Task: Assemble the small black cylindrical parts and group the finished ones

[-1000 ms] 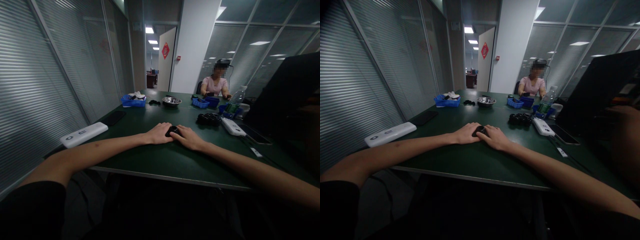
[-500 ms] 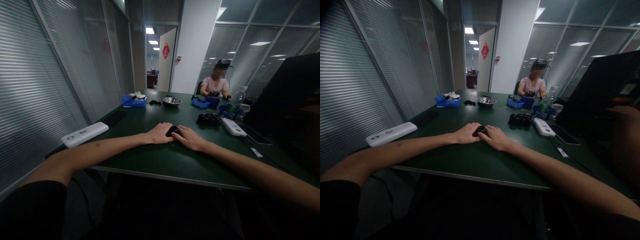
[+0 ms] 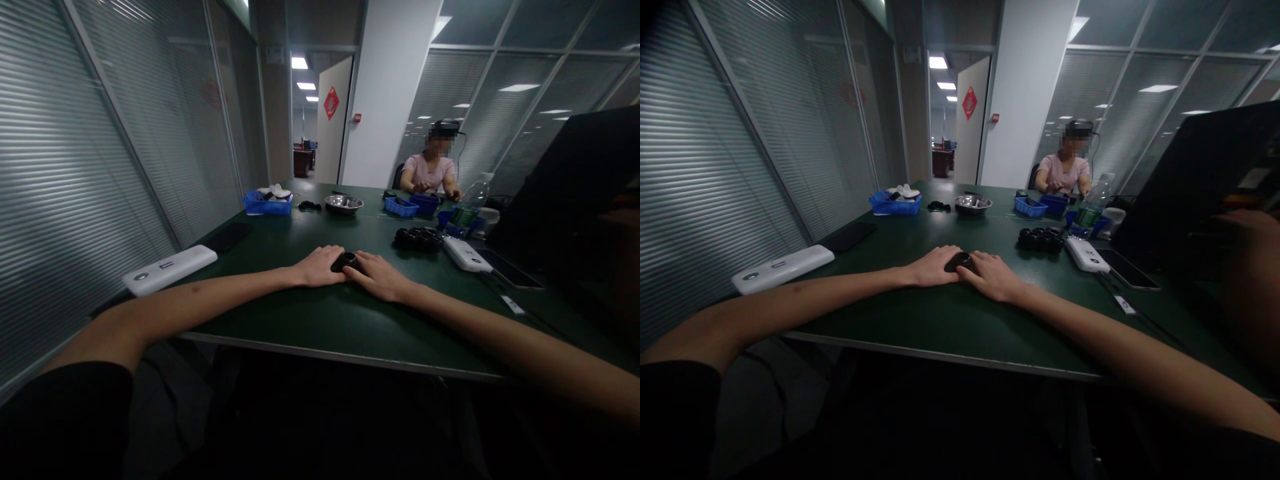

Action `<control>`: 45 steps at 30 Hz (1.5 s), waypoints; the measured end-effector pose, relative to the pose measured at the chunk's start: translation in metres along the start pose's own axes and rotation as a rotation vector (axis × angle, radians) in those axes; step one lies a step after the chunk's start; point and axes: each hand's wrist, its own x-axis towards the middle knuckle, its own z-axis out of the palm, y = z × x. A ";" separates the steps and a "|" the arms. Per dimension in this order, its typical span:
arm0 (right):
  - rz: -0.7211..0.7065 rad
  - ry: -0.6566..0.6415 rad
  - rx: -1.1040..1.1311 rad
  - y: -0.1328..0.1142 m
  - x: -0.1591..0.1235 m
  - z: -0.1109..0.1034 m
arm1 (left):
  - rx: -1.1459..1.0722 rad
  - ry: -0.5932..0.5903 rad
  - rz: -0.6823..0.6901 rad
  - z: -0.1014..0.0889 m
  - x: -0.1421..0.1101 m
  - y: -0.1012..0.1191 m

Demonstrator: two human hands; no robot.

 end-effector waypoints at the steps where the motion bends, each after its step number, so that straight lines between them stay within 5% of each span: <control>1: -0.001 0.000 -0.002 0.000 0.000 0.000 | -0.003 0.001 -0.002 0.001 0.000 -0.001; 32: -0.067 0.015 -0.006 0.003 -0.001 0.001 | -0.059 -0.013 -0.010 0.000 0.002 -0.002; 45: -0.003 0.226 0.062 0.001 -0.004 -0.003 | -0.018 -0.032 -0.055 -0.003 0.001 0.002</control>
